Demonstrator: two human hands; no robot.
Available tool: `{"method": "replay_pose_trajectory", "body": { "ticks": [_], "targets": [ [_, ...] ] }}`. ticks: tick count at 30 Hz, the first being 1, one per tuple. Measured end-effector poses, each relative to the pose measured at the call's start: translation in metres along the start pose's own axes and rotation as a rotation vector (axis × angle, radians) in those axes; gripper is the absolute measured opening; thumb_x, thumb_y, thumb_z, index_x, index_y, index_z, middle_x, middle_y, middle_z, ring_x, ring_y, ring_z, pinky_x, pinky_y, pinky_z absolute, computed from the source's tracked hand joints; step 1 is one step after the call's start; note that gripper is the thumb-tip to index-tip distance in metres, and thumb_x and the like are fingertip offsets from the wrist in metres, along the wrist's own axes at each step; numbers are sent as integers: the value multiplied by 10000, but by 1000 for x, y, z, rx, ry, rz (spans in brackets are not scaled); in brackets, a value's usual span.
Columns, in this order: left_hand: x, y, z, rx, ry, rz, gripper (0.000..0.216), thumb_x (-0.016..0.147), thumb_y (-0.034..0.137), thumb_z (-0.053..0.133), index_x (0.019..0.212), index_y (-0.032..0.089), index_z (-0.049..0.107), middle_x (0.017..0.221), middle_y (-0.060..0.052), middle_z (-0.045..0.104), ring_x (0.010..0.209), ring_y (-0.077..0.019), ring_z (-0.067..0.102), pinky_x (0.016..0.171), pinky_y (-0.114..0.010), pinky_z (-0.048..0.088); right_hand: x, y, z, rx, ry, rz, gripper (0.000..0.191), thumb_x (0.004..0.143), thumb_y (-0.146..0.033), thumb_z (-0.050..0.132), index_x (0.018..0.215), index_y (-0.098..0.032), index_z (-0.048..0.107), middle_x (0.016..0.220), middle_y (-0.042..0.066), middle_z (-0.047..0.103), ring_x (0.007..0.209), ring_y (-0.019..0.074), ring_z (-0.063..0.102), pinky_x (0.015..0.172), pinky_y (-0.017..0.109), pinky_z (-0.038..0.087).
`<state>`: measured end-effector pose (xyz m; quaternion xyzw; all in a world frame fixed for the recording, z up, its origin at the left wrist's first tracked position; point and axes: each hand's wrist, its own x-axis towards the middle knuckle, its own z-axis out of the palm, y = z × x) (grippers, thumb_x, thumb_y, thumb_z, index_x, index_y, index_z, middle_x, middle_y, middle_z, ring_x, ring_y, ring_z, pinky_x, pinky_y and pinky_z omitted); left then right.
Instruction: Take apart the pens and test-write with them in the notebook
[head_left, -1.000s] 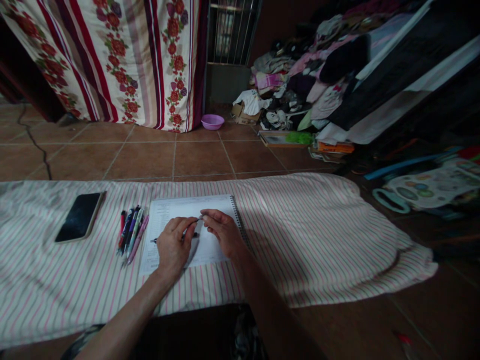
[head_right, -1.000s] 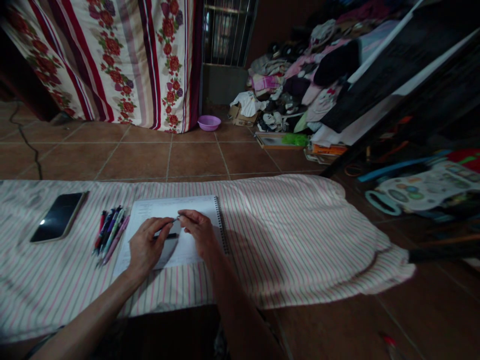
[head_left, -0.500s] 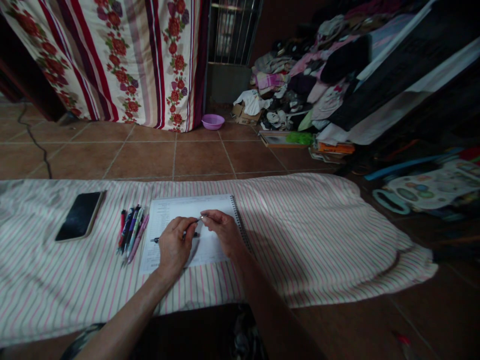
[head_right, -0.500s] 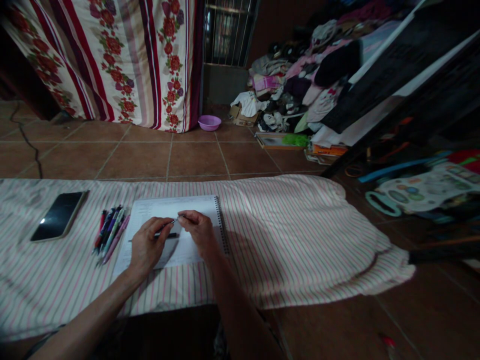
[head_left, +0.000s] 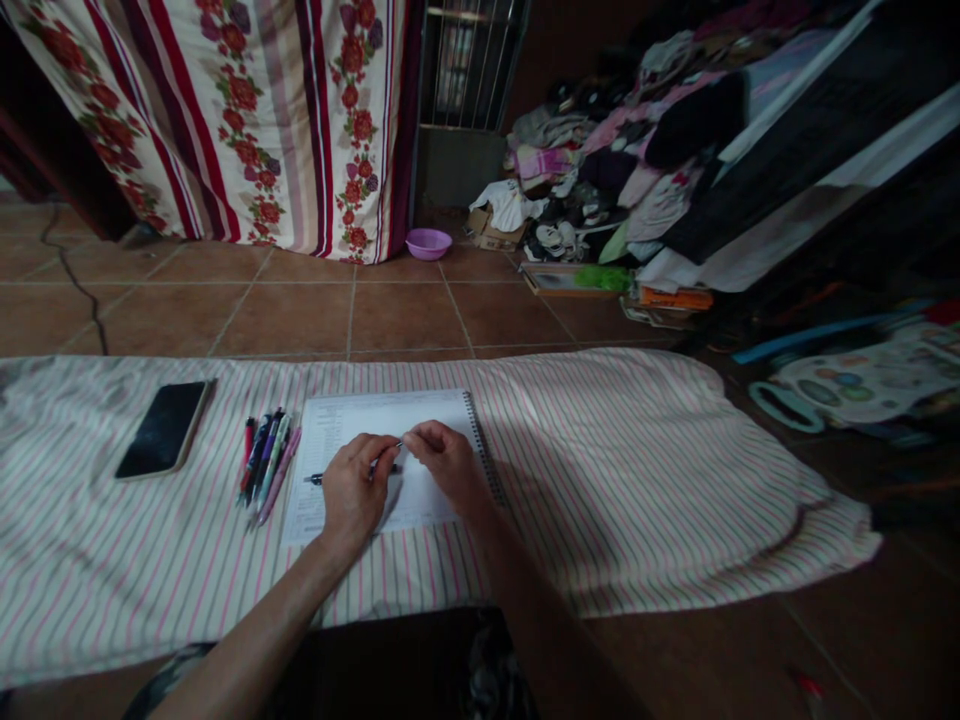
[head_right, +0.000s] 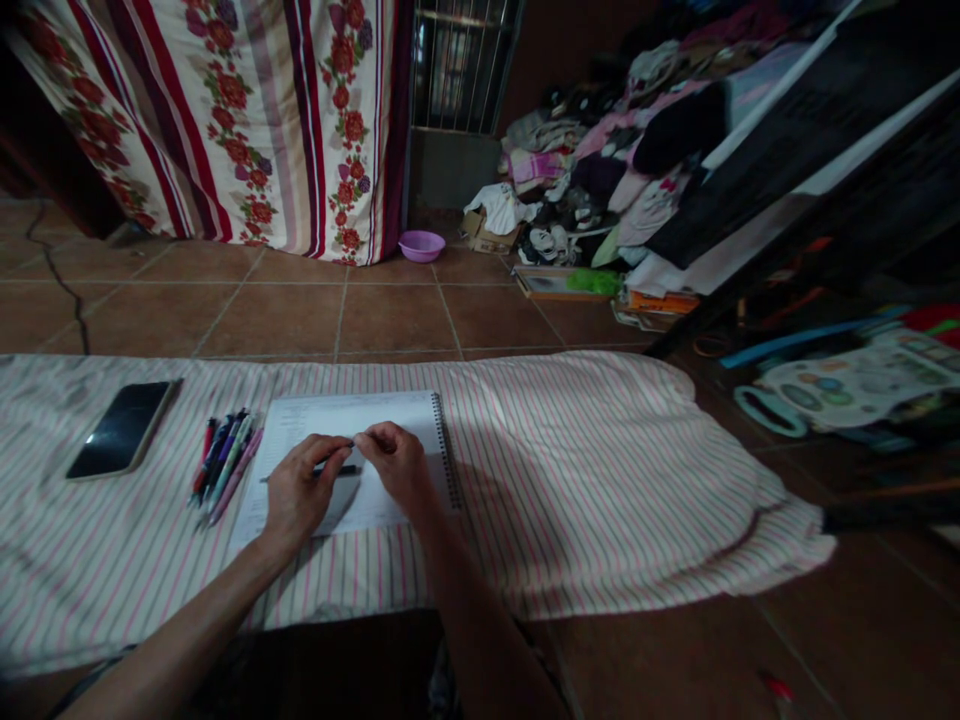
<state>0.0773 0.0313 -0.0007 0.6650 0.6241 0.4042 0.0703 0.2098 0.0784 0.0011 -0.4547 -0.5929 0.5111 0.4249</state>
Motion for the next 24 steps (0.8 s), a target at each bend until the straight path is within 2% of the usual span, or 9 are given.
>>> {"method": "replay_pose_trajectory", "body": {
  "ticks": [5,9,12,14,17,21,24],
  "targets": [
    [0,3,0,-35,-7,-34,196,855,282,460,859,193,634,768,-28,634,717,-160,581,655,-274,435,-1,-2,0,-99,63,-58,271,718,-417,576,603,-185,498,545,-45,442,537,96,423,549,232,361],
    [1,5,0,-147,-14,-107,183,838,287,477,829,201,637,760,-21,634,724,-157,582,676,-276,438,0,-2,1,-48,33,-40,262,728,-418,569,611,-186,533,544,-37,470,541,103,448,560,241,381],
    [2,5,1,-291,-19,-203,161,811,291,507,812,205,643,768,-18,644,734,-160,587,695,-283,444,1,-3,2,31,-24,-5,281,727,-459,569,742,-182,611,615,-5,562,594,128,528,573,254,419],
    [4,5,2,-407,-8,-296,158,788,306,533,809,201,650,761,-16,653,730,-163,590,700,-284,449,0,-5,2,138,-70,70,380,729,-525,551,868,-178,624,682,24,610,641,149,578,561,259,439],
    [7,5,2,-582,9,-449,175,738,333,588,783,179,659,728,-15,663,705,-161,586,699,-281,451,-1,-9,0,293,-61,145,456,754,-569,508,952,-173,617,809,64,646,700,154,601,559,247,436],
    [10,9,-1,-771,-22,-568,188,679,338,646,743,161,664,674,-7,656,684,-150,575,710,-274,443,-2,-11,-3,342,-9,148,384,732,-483,593,998,-209,634,903,56,643,704,126,560,569,229,409],
    [12,13,-3,-870,-32,-614,184,656,332,667,716,158,665,649,-3,646,665,-138,563,700,-265,436,-1,-9,-3,359,-24,150,353,707,-430,628,999,-235,658,923,36,634,714,119,529,599,233,411]
  ]
}}
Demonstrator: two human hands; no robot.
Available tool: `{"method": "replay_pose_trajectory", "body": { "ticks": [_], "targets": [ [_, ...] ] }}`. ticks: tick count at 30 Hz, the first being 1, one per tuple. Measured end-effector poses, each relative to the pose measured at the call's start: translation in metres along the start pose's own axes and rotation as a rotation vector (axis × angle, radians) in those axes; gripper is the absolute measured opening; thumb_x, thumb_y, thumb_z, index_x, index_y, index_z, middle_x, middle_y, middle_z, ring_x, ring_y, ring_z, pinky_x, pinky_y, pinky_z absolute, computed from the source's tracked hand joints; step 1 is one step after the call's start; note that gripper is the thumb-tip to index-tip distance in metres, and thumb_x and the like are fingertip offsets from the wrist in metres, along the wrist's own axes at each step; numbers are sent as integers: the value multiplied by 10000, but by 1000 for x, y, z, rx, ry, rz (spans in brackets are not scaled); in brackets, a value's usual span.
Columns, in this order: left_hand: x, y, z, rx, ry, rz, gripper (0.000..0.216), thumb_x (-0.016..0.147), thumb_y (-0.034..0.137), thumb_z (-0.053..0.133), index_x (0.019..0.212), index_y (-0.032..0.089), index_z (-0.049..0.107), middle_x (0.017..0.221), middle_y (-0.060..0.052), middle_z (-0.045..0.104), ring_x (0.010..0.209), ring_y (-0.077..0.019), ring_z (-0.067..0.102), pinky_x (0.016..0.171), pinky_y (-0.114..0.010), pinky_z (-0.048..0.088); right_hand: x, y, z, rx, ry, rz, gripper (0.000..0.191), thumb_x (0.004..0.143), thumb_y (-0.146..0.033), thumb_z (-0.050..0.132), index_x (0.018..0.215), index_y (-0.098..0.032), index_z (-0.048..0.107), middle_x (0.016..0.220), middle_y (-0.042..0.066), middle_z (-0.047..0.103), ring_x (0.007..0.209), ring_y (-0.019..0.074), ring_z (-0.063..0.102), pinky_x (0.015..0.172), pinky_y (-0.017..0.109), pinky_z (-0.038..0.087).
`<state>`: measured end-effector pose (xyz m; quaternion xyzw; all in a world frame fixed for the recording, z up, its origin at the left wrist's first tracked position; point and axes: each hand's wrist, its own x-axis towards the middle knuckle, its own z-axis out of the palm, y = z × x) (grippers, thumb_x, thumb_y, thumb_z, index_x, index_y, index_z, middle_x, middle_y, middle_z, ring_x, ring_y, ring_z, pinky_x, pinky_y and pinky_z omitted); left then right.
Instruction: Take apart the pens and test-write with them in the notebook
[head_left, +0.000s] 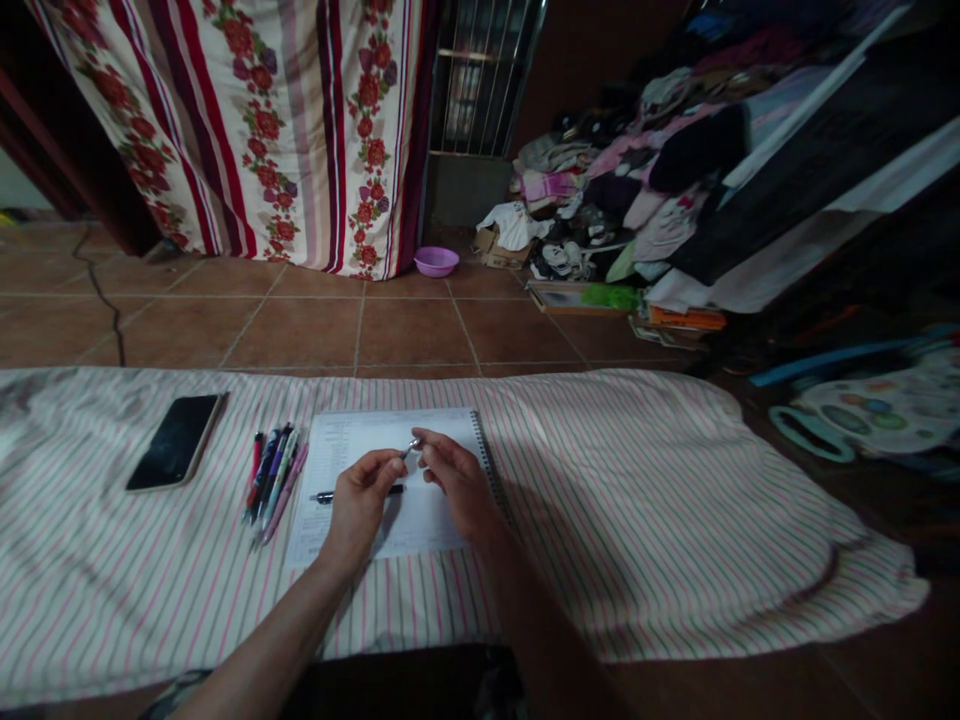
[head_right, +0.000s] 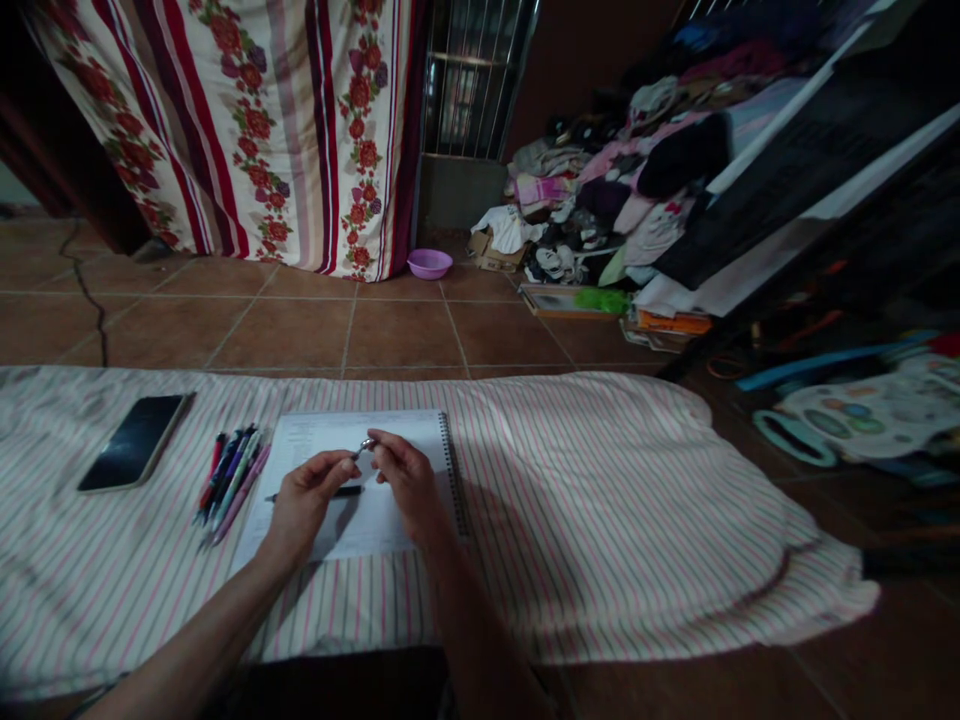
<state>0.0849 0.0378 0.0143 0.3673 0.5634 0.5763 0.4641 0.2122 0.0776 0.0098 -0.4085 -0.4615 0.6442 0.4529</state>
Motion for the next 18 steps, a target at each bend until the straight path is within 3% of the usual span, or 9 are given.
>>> {"method": "replay_pose_trajectory", "body": {
  "ticks": [18],
  "targets": [
    [-2,3,1,-85,-35,-49,221,627,366,683,692,156,674,612,-19,636,626,-144,567,677,-280,447,1,0,5,-41,-47,-54,305,699,-381,639,949,-215,691,648,-17,543,610,107,432,613,251,370]
  ]
}}
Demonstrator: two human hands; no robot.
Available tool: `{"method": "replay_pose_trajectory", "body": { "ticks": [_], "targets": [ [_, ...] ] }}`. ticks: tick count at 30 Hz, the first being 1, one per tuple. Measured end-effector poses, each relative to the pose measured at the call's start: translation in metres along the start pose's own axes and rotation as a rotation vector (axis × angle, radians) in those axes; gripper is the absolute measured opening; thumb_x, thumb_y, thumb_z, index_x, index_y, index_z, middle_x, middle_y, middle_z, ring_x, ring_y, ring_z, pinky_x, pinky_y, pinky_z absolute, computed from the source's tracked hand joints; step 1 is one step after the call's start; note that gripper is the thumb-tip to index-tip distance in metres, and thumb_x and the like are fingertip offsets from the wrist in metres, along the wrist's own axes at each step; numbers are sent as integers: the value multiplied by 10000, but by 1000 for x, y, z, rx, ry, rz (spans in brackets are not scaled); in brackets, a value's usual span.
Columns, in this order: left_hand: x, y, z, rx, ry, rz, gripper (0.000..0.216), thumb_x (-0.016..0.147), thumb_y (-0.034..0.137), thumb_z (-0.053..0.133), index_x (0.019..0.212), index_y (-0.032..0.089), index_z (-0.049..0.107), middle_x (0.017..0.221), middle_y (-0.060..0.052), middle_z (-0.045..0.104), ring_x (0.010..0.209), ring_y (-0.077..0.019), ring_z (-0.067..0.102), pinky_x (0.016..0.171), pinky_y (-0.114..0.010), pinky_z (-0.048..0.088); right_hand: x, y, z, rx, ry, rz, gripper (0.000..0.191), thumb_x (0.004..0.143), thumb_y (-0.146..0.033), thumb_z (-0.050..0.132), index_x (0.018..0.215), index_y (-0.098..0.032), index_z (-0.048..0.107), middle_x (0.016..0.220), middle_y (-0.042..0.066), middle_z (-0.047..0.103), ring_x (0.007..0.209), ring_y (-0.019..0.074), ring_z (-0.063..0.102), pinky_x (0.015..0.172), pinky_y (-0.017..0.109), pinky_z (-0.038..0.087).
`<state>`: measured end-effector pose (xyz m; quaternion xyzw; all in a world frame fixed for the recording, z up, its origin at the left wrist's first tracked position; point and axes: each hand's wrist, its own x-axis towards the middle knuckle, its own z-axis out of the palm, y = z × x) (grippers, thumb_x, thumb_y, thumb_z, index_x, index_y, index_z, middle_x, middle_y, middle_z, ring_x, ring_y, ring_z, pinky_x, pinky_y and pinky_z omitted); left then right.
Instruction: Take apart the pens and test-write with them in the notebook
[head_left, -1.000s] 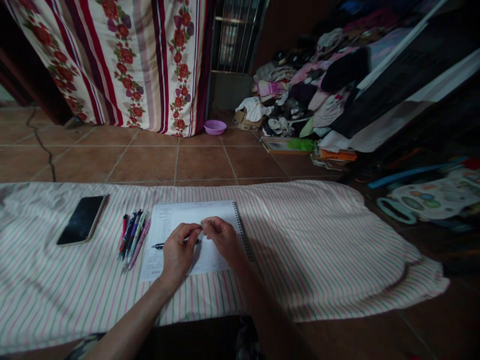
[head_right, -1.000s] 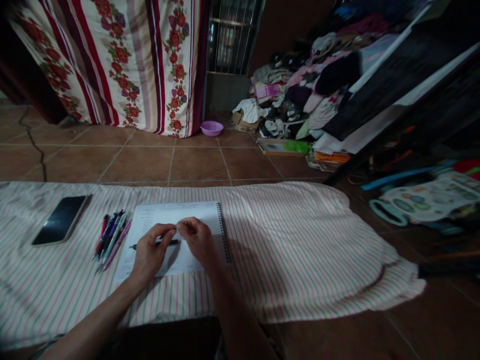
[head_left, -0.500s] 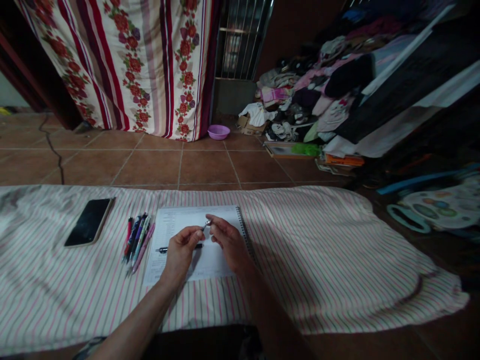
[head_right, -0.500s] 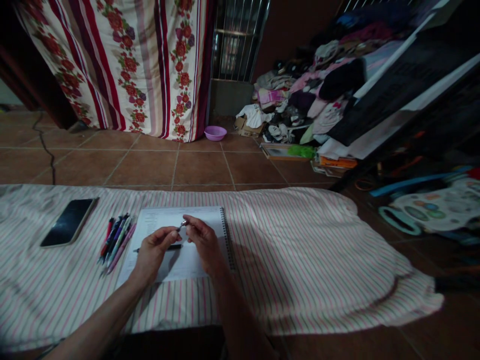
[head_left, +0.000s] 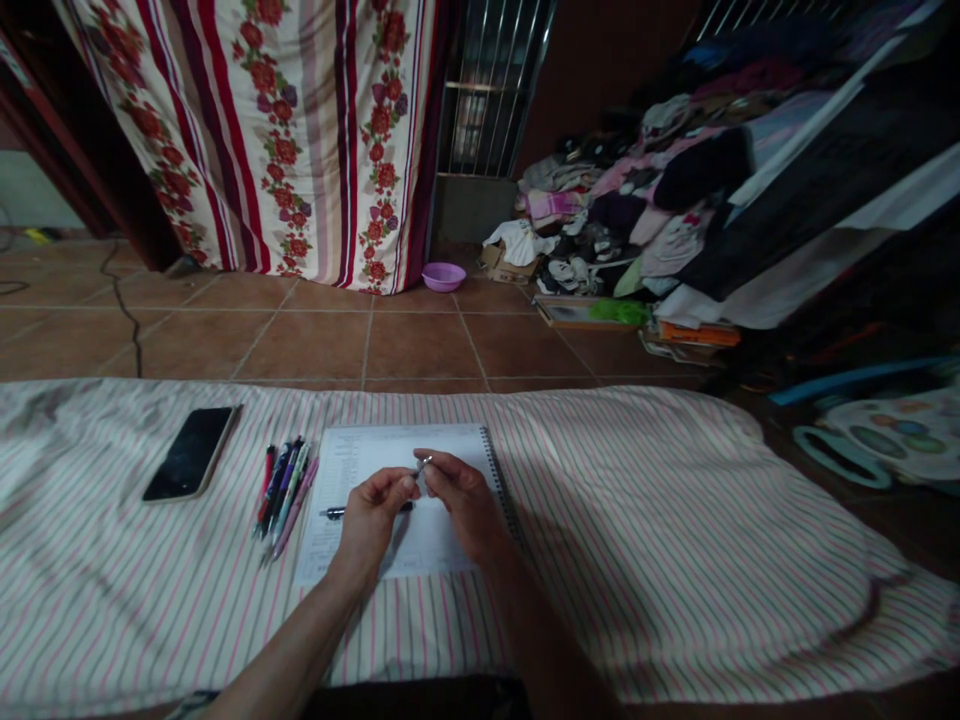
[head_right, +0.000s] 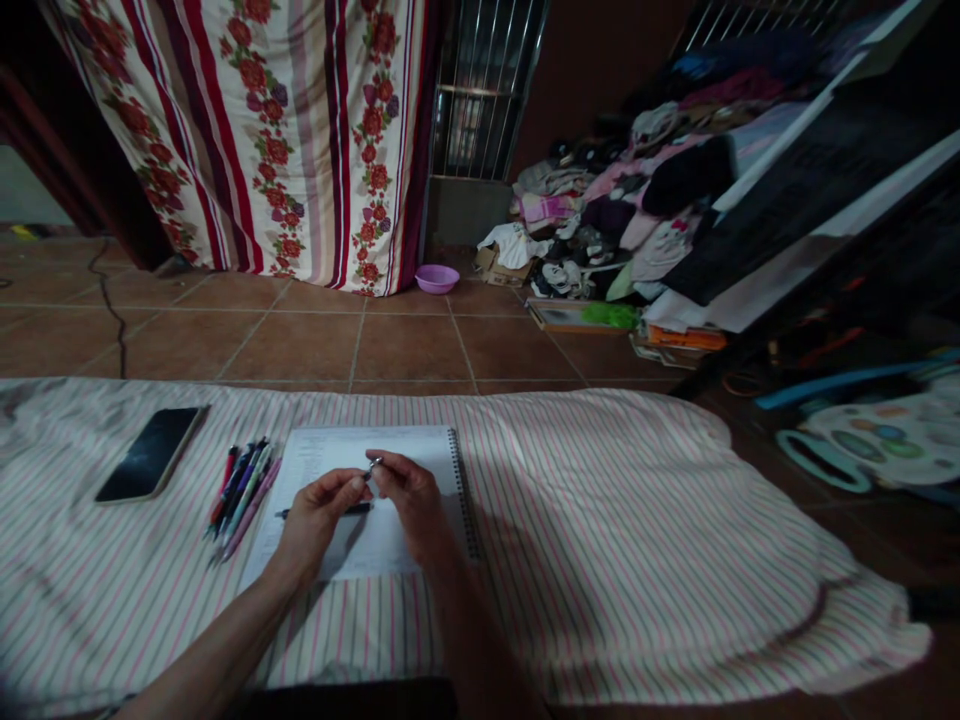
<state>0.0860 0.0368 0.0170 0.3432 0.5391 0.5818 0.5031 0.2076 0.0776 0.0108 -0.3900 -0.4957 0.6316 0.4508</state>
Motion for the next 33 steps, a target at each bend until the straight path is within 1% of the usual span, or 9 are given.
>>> {"method": "replay_pose_trajectory", "body": {
  "ticks": [5,9,15,18,20,23,25,29,33],
  "targets": [
    [0,-1,-1,-23,-3,-24,203,621,341,688,708,157,680,620,-14,642,624,-131,564,670,-264,438,1,-3,3,-37,25,11,243,670,-369,648,842,-203,692,644,-17,563,606,109,454,616,255,383],
    [0,-2,-3,-8,-15,-16,204,615,335,690,712,156,676,630,-14,644,633,-137,568,680,-270,439,1,-3,4,-58,18,-21,185,648,-357,658,747,-201,665,632,-18,579,614,123,496,623,263,403],
    [-1,-1,-3,8,-17,10,211,615,344,691,703,154,670,642,-22,653,649,-149,579,687,-280,451,2,-1,7,-127,75,-64,141,639,-326,657,668,-199,601,623,-18,577,589,124,521,584,252,423],
    [-2,0,-2,-22,-21,-6,221,601,346,702,696,149,670,629,-22,651,640,-149,579,685,-285,457,2,2,6,-128,67,-78,129,653,-317,650,688,-202,604,644,-16,585,600,124,535,587,251,435],
    [-2,0,-2,-43,-25,-14,231,601,352,705,701,146,670,634,-23,652,641,-148,580,687,-285,457,2,4,6,-85,39,-65,153,651,-318,666,745,-203,626,695,-10,605,635,128,554,612,257,451],
    [-2,-1,-2,-85,-21,-30,233,622,357,695,715,146,668,648,-24,657,651,-144,583,695,-282,454,2,6,4,-3,-3,-41,285,642,-325,688,900,-209,645,806,10,640,713,140,581,662,274,470],
    [-2,-2,-2,-94,-19,-34,221,634,352,690,715,148,666,648,-23,659,649,-138,581,701,-278,449,2,5,4,25,-12,-40,336,662,-344,674,970,-212,643,863,24,649,736,142,583,664,275,468],
    [-2,-4,-3,-56,-34,-32,217,648,350,683,728,149,667,651,-29,662,658,-147,585,711,-286,441,0,2,3,25,-14,-36,328,706,-378,635,993,-221,654,945,42,652,754,140,577,622,254,454],
    [-1,-4,-4,-62,-66,-37,214,682,350,661,745,146,662,665,-36,662,700,-164,597,749,-301,432,-1,-1,3,12,-44,-30,306,709,-357,640,984,-226,665,922,33,659,754,136,571,625,249,448]
  ]
}}
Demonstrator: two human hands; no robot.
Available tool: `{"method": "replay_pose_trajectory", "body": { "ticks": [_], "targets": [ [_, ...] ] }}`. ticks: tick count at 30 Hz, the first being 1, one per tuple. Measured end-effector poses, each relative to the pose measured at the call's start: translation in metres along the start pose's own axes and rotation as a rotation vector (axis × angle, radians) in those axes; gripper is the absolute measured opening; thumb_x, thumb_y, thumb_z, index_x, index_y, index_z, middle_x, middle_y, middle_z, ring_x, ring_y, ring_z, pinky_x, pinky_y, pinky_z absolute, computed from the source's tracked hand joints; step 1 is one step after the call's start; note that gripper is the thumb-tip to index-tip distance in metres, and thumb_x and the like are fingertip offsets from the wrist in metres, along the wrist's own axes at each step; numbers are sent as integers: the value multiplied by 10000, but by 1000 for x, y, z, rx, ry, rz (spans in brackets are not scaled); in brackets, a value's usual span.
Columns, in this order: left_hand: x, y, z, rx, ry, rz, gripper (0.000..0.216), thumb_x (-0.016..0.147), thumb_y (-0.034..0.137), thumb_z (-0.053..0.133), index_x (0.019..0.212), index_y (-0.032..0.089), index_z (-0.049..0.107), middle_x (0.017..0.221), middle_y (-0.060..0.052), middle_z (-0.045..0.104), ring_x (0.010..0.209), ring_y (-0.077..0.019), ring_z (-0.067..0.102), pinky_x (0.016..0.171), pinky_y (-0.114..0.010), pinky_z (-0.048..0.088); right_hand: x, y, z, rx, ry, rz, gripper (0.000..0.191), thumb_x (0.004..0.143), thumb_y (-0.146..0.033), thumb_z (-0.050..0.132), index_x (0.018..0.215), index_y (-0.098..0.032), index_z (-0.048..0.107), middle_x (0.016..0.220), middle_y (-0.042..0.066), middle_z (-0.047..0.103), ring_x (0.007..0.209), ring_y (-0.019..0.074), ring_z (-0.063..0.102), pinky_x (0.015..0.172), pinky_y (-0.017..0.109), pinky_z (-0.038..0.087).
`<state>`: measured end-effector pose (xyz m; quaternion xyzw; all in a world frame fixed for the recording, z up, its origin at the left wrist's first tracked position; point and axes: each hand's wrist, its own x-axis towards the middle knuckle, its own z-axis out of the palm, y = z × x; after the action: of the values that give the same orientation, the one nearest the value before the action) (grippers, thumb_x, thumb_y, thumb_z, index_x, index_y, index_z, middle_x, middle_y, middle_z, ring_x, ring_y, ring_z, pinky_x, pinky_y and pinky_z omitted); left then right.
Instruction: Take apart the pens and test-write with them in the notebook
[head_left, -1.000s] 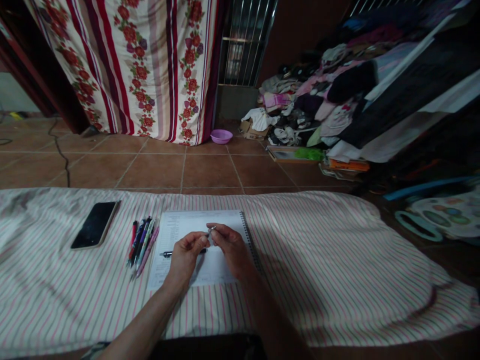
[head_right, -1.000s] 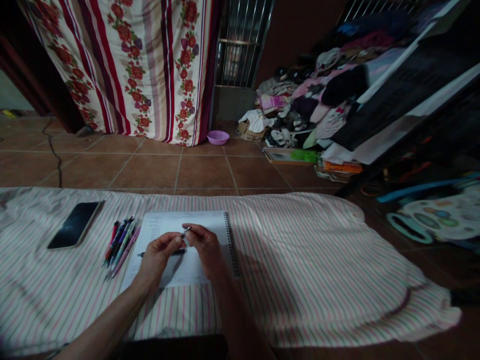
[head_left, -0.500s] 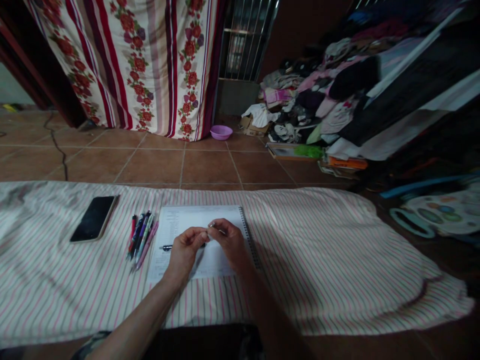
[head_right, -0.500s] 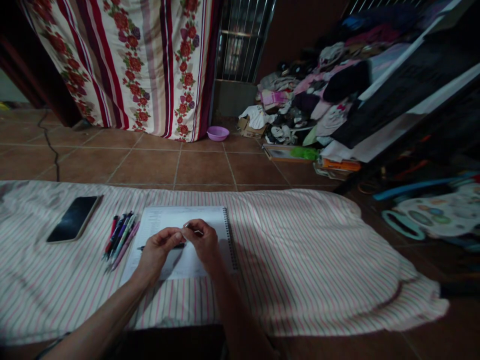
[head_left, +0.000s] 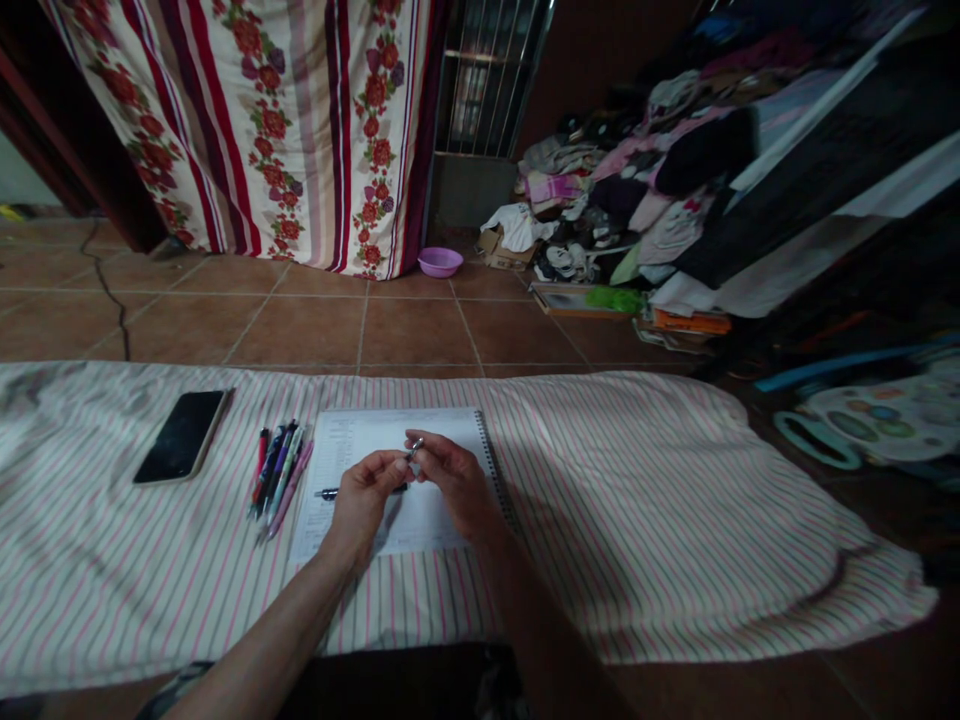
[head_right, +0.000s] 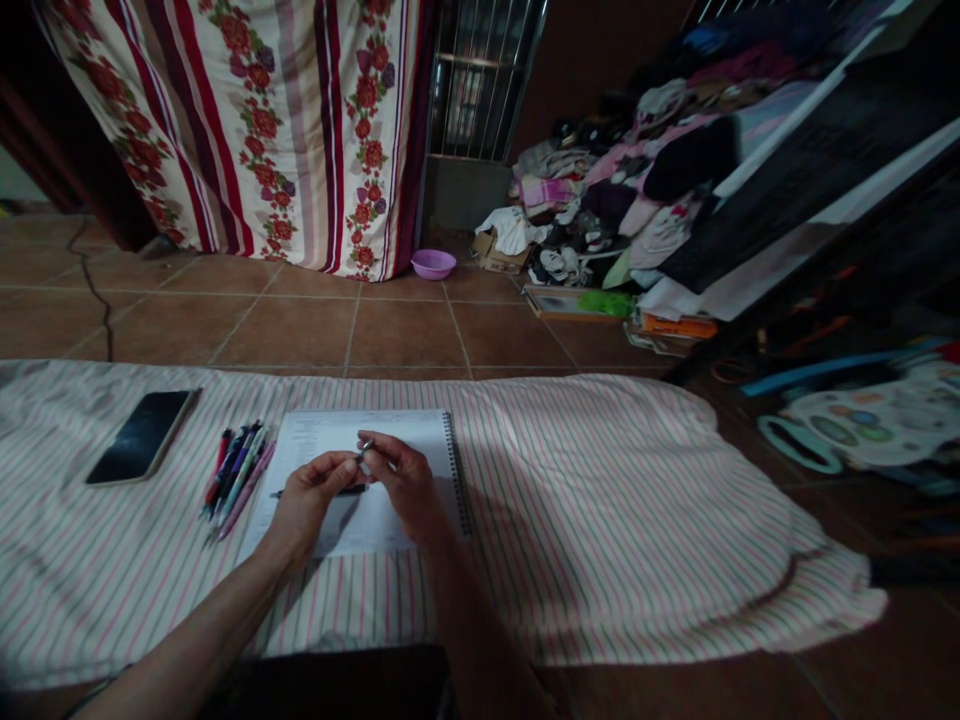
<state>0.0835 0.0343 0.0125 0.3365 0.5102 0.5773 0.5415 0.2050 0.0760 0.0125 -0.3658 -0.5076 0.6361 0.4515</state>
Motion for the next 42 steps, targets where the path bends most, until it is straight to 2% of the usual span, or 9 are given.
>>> {"method": "replay_pose_trajectory", "body": {
  "ticks": [4,12,20,31,42],
  "targets": [
    [1,1,-1,-14,2,2,202,680,338,669,758,152,661,688,-32,669,713,-163,594,780,-307,416,0,1,-1,26,-9,-22,314,699,-331,657,1001,-244,663,921,18,653,728,123,559,636,250,445],
    [-1,3,0,-74,16,-12,174,614,297,726,734,177,688,697,-7,670,720,-134,571,759,-256,401,-1,2,1,-18,37,-72,205,699,-276,646,896,-252,699,762,-8,653,611,99,519,573,235,432],
    [-2,3,1,-70,12,5,177,615,294,726,738,171,692,717,-10,660,732,-138,550,753,-266,399,-4,-6,3,-82,61,-131,133,689,-256,652,812,-244,700,714,-23,621,534,78,487,513,216,429],
    [-2,-2,-1,-42,-6,45,164,653,297,697,758,172,685,756,-15,662,759,-150,547,740,-273,398,-6,-6,3,-128,45,-242,106,693,-238,670,794,-249,699,766,-9,601,610,93,537,485,188,449],
    [-3,2,1,-58,-15,35,150,657,287,699,743,165,690,748,-16,676,740,-137,554,738,-255,395,-7,-8,7,-172,109,-205,90,678,-263,667,757,-220,675,720,-21,604,520,70,510,453,184,444]
  ]
}}
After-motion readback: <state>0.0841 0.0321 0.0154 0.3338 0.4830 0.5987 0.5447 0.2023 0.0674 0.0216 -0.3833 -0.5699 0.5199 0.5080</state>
